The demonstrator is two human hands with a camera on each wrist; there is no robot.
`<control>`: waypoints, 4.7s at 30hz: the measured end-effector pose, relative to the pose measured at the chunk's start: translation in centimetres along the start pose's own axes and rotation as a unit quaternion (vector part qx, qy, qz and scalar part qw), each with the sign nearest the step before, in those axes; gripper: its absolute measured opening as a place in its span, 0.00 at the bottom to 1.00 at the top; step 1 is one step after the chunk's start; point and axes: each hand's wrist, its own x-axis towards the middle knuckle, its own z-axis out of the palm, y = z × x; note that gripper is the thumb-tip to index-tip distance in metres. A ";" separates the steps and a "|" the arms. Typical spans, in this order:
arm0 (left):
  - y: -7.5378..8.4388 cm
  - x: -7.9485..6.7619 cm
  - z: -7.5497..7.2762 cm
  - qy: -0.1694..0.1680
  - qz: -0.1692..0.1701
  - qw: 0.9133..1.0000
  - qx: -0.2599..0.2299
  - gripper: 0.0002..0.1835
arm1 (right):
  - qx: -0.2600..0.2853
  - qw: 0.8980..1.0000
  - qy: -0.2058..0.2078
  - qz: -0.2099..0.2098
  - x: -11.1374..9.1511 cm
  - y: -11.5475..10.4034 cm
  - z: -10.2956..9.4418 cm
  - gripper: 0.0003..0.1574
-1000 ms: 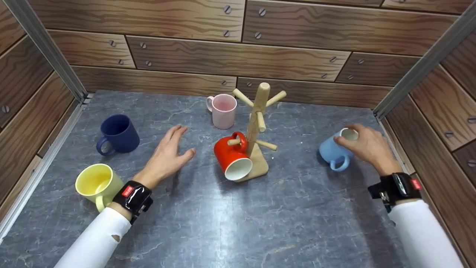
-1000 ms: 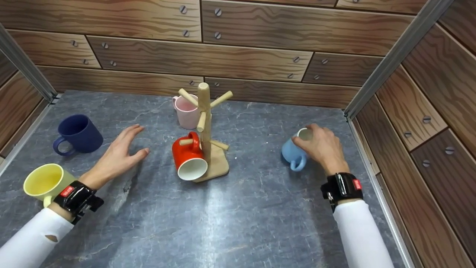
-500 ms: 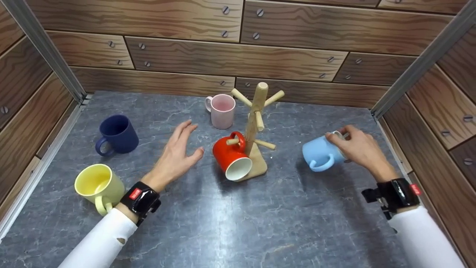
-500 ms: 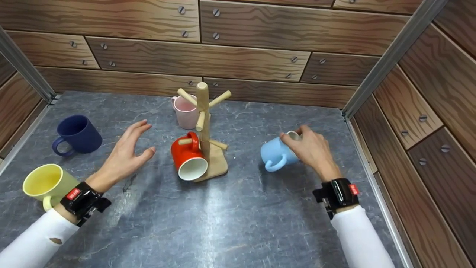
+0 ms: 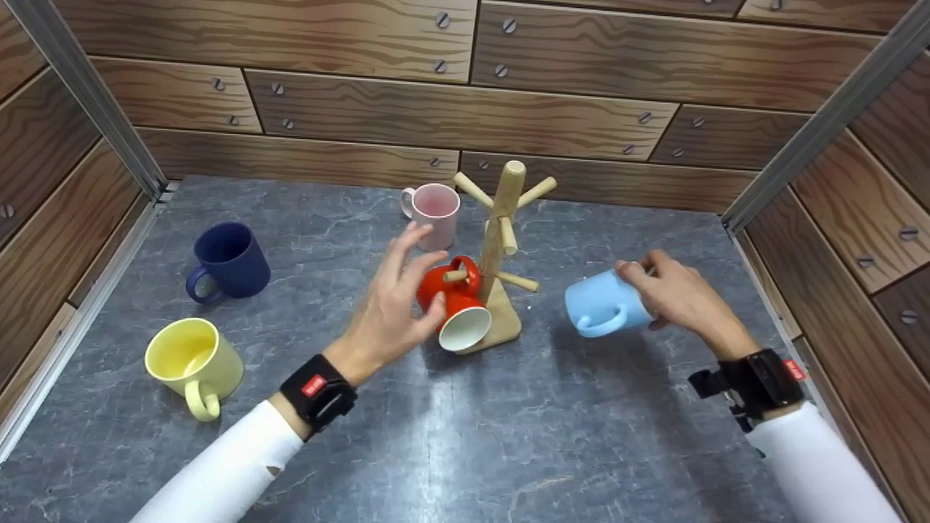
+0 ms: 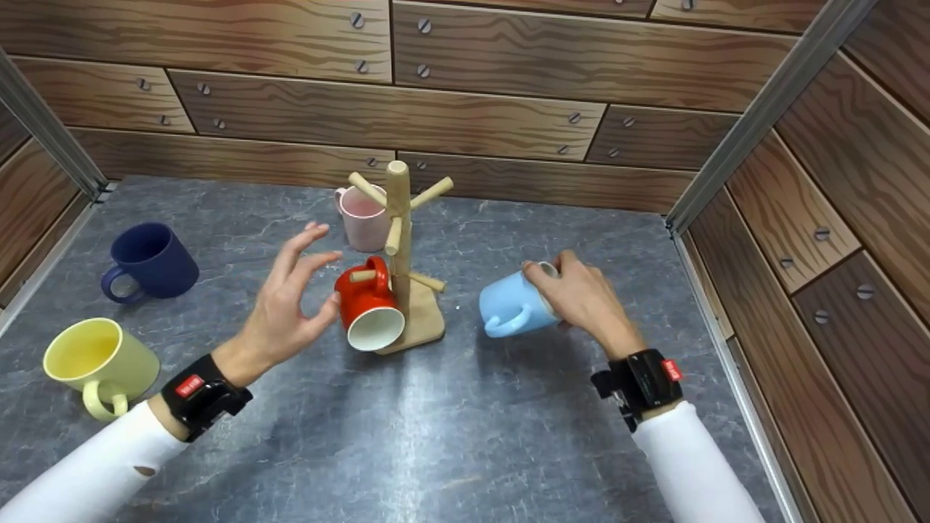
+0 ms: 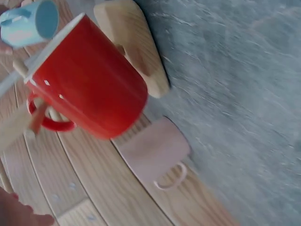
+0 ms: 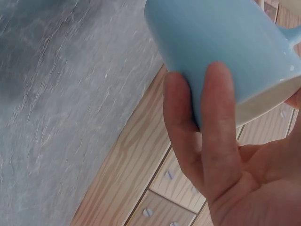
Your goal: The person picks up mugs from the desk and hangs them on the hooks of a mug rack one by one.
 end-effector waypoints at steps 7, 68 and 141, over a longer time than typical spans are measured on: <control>2.0 0.8 2.1 -0.010 0.116 0.993 0.019 0.23 | 0.006 1.000 -0.019 -0.007 -0.2 -1.5 1.0 0.47; 5.6 3.0 8.0 -0.069 0.023 0.996 0.061 0.12 | -0.056 0.997 -0.012 -0.046 3.5 -6.5 3.6 0.56; 4.4 3.5 5.9 -0.155 0.071 0.941 0.291 0.13 | -0.044 0.995 -0.070 -0.047 7.6 -6.3 7.8 0.53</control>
